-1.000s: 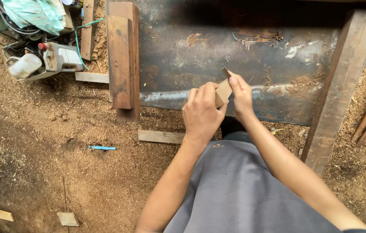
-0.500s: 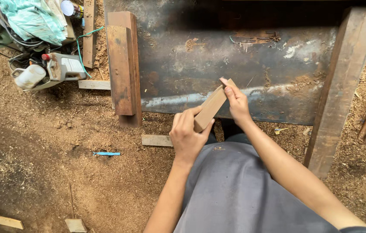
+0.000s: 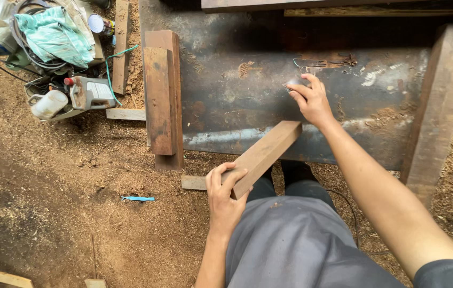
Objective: The person sands a small wooden block with a piece of sandpaper, rubbing it against all sides and edges.
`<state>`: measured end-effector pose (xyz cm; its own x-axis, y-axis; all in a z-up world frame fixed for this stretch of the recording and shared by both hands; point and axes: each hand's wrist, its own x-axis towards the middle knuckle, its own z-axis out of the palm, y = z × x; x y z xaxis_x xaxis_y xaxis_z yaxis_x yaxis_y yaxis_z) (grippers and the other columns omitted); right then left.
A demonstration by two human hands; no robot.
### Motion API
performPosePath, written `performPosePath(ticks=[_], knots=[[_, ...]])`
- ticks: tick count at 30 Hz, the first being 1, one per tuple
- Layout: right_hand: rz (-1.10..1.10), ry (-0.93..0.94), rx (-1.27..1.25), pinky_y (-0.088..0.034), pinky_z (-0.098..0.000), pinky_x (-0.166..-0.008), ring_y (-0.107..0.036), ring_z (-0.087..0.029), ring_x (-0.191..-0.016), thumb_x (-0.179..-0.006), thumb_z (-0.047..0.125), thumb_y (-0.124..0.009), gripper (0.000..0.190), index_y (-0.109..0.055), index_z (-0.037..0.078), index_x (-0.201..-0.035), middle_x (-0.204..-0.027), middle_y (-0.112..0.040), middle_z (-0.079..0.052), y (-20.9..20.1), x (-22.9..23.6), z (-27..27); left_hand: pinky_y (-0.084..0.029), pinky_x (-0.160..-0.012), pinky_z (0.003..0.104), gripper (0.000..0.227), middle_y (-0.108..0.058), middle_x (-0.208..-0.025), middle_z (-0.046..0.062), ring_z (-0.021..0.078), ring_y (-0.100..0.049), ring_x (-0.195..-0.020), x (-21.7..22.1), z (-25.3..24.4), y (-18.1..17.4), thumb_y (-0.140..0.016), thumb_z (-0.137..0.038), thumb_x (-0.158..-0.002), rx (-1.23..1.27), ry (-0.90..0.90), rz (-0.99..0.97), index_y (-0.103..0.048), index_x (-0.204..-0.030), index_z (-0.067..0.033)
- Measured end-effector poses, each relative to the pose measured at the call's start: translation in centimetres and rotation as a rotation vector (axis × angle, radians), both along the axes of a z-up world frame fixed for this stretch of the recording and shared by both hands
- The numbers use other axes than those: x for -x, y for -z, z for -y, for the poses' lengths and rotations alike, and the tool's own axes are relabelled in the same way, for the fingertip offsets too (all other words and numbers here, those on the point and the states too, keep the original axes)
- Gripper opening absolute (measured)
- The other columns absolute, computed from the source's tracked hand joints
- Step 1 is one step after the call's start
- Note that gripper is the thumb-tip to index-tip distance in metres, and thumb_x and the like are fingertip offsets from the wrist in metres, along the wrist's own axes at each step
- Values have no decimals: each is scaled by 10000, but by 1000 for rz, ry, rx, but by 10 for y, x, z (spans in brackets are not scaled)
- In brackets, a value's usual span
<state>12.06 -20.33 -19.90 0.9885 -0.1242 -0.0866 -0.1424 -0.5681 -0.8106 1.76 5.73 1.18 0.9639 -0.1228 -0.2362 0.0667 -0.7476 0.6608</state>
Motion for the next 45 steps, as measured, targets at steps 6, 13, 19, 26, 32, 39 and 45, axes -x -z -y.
performPosePath(ticks=[6, 13, 19, 26, 32, 39, 45], knots=[[-15, -287, 138, -357, -501, -1186, -369, -396, -1440, -874, 186, -781, 415, -698, 202, -1279, -1524, -471, -135, 42, -26, 0, -425, -1100, 449, 411, -567, -1333, 100, 328, -478, -1311, 0, -15, 11, -830, 0, -714, -5, 15, -11, -740, -1088, -144], [-263, -666, -373, -196, -528, -1284, -229, -360, -1596, -764, 222, -756, 879, -411, 226, -1573, -1690, -328, -97, -3, -11, 0, -430, -1146, 449, 418, -563, -1396, 87, 333, -456, -1380, -3, -19, 9, -784, 20, -732, 37, 145, 29, -752, -1110, -156], [-460, -1041, -116, -256, -517, -1143, -253, -374, -1461, -524, 299, -921, 1124, -397, 184, -1511, -1560, -360, -127, -22, 27, -25, -312, -1149, 531, 552, -491, -1442, 135, 385, -348, -1409, -25, 3, -23, -905, -341, -634, -34, 243, -126, -714, -1102, -118], [-303, -839, 119, -323, -451, -1079, -508, -287, -1191, -508, 313, -899, 862, -570, 131, -1284, -1172, -603, -74, -32, 53, -29, -56, -1126, 729, 1078, -335, -1557, 257, 483, -117, -1517, -40, 38, -33, -912, -550, -558, -470, 506, -323, -509, -1436, -71], [-308, -621, 212, -318, -460, -1043, -501, -293, -1165, -520, 291, -901, 852, -564, 108, -1281, -1183, -592, -82, -41, 67, -28, -177, -1189, 637, 1097, -479, -1431, 176, 352, -368, -1399, -41, 37, 90, -929, -310, -596, -557, 509, -105, -385, -1523, -91], [-116, -424, 331, -311, -476, -1065, -532, -268, -1228, -584, 220, -859, 776, -571, 118, -1298, -1289, -616, -51, -48, 92, -37, -312, -1136, 550, 896, -554, -1318, 70, 271, -500, -1275, -42, 9, 147, -884, -134, -567, -390, 533, 62, -515, -1384, -139], [-169, -254, 391, -297, -493, -1101, -510, -258, -1294, -576, 209, -850, 851, -537, 120, -1363, -1344, -594, -68, -58, 114, -44, -283, -1191, 576, 850, -558, -1311, 74, 290, -496, -1283, -56, 16, 147, -851, -72, -585, -347, 639, 177, -531, -1369, -139]])
